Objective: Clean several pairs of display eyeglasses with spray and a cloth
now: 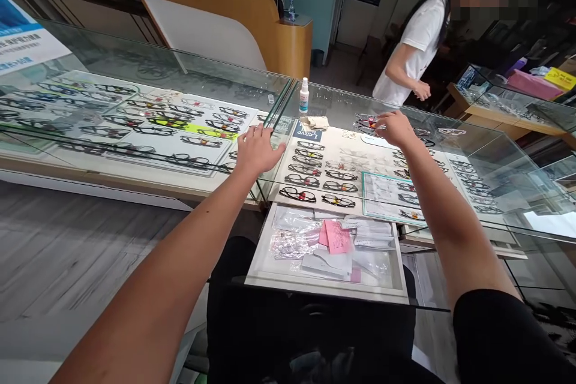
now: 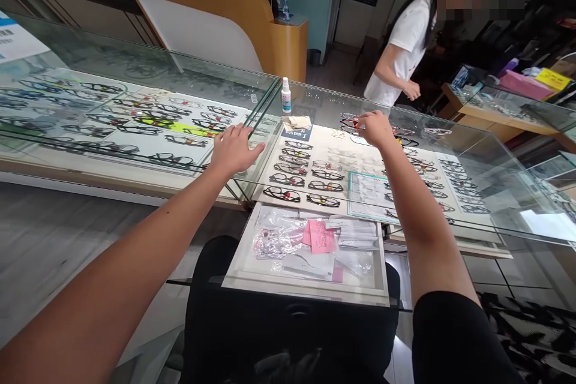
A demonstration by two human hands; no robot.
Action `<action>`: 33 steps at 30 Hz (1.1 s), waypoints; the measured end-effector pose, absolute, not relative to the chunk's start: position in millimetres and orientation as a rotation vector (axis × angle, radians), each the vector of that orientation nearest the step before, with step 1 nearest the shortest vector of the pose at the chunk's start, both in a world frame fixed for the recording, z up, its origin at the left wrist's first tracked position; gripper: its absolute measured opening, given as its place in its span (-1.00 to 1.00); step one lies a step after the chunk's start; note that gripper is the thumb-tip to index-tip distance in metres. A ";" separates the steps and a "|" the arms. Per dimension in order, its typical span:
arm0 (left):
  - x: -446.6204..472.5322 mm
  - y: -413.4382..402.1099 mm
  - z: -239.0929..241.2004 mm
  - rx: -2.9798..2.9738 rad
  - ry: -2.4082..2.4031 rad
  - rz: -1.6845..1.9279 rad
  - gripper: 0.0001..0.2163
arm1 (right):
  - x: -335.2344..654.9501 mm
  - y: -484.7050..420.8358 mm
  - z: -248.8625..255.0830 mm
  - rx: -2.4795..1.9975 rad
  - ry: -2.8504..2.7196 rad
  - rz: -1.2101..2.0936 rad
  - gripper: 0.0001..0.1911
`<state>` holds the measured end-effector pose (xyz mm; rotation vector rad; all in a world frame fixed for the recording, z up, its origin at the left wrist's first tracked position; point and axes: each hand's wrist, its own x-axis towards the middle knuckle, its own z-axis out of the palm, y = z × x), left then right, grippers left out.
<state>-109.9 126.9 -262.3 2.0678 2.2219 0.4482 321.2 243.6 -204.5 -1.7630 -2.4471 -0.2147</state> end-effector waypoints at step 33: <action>-111.2 131.3 -265.9 2.069 2.209 0.468 -0.24 | 289.7 192.2 -197.4 -2.153 -2.301 0.028 -0.74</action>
